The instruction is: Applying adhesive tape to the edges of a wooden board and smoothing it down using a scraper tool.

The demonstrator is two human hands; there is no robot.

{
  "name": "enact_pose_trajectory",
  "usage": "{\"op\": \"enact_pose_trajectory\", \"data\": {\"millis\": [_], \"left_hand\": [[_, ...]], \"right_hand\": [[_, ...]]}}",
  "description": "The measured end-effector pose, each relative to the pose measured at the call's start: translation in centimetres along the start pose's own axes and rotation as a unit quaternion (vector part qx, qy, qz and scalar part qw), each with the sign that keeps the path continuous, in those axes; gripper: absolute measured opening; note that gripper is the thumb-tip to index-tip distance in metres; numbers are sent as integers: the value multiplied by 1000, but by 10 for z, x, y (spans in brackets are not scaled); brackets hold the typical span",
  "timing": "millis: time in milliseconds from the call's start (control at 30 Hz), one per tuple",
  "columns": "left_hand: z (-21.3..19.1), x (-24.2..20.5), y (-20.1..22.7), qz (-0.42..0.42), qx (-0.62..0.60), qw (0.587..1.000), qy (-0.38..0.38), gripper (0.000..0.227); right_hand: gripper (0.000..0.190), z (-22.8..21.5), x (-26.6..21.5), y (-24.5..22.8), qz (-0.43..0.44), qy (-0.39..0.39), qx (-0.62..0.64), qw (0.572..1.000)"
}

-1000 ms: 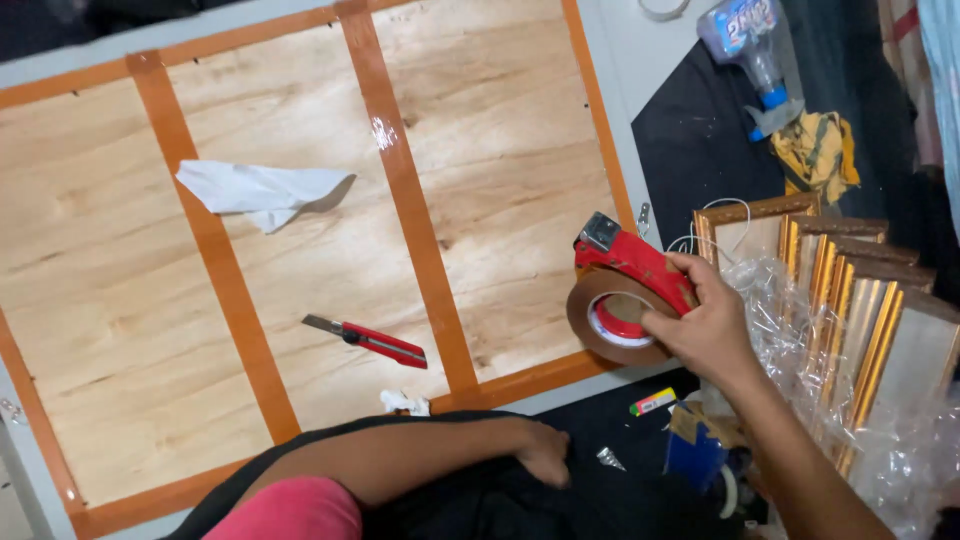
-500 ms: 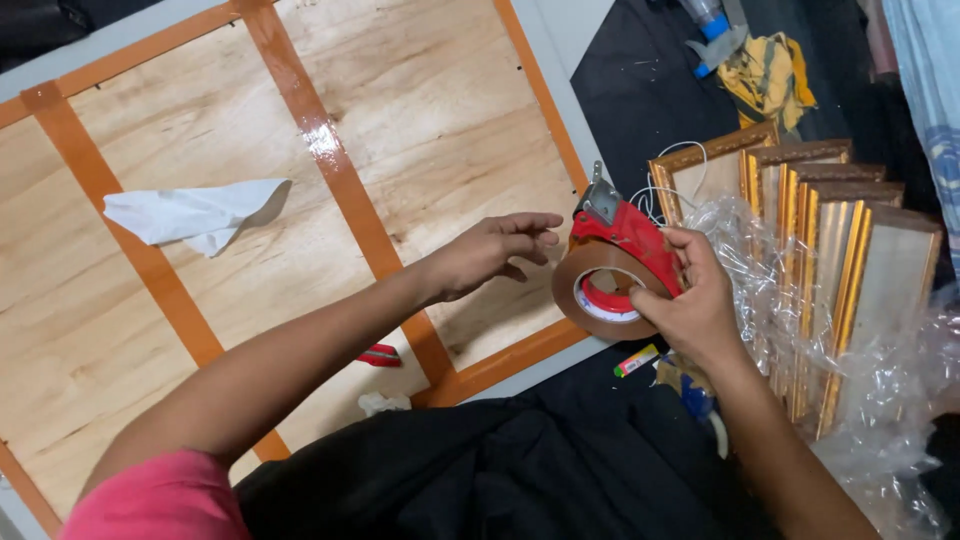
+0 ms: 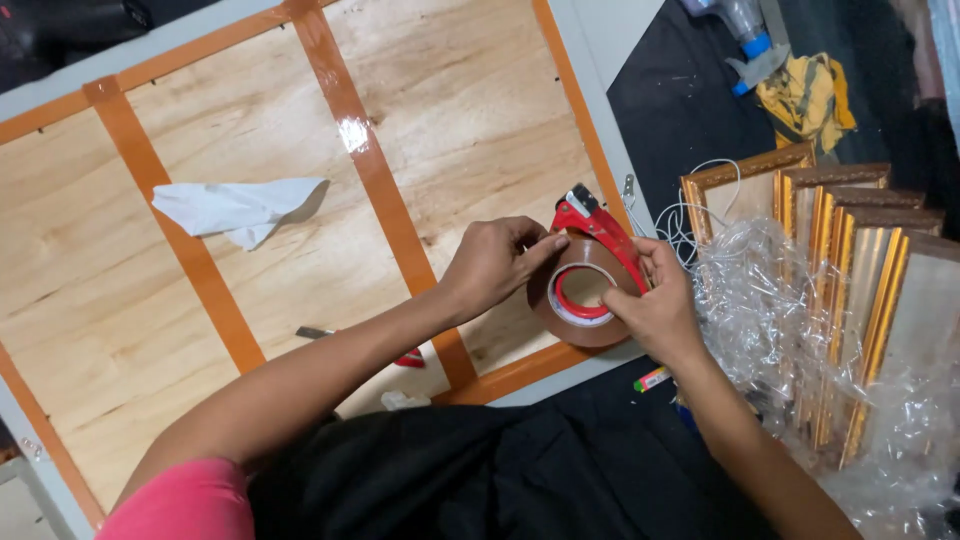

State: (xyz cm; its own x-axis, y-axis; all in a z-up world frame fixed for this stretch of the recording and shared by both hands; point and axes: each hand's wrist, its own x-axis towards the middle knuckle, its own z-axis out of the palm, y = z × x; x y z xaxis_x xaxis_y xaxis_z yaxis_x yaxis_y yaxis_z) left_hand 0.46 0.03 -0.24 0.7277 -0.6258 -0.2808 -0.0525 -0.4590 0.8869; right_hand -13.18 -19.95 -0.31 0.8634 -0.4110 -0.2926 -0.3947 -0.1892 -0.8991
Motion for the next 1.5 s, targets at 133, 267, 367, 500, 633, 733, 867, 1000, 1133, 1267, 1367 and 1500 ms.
{"op": "enact_pose_trajectory", "data": {"millis": [133,267,367,500,633,733,867,1000,1133,1267,1367,1500], "left_hand": [[5,9,-14,9,10,1000,4,32],[6,22,-30,52,45,997,23,26],[32,43,-78,261,246,920,159,12],[20,47,-83,318,390,826,252,14],[3,39,-82,410,415,783,216,8],[1,36,-107,423,408,788,182,15],[2,15,-55,-92,-126,986,55,54],[6,34,-10,-337,-486,804,-61,73],[15,43,5,-315,-566,757,-89,66],[39,61,-22,-255,-558,789,22,50],[33,62,-31,-219,-492,842,37,38],[13,55,-33,-178,-403,898,15,35]], "right_hand": [[68,-2,6,-11,-5,-14,-17,1000],[65,0,18,-27,11,-12,-41,999],[65,-4,26,-30,4,-12,-56,998],[64,-12,24,-50,13,-21,-114,993],[70,-17,19,-68,10,-5,-224,974],[70,-30,18,-78,8,20,-262,965],[65,-46,23,-100,82,11,-329,941],[73,-44,19,-102,93,6,-331,939],[72,-32,12,-106,94,-14,-340,936],[68,-20,-10,-92,-44,-14,-255,966],[67,-15,-14,-71,-99,4,-332,938],[68,-5,-29,-59,-106,11,-365,925]]}}
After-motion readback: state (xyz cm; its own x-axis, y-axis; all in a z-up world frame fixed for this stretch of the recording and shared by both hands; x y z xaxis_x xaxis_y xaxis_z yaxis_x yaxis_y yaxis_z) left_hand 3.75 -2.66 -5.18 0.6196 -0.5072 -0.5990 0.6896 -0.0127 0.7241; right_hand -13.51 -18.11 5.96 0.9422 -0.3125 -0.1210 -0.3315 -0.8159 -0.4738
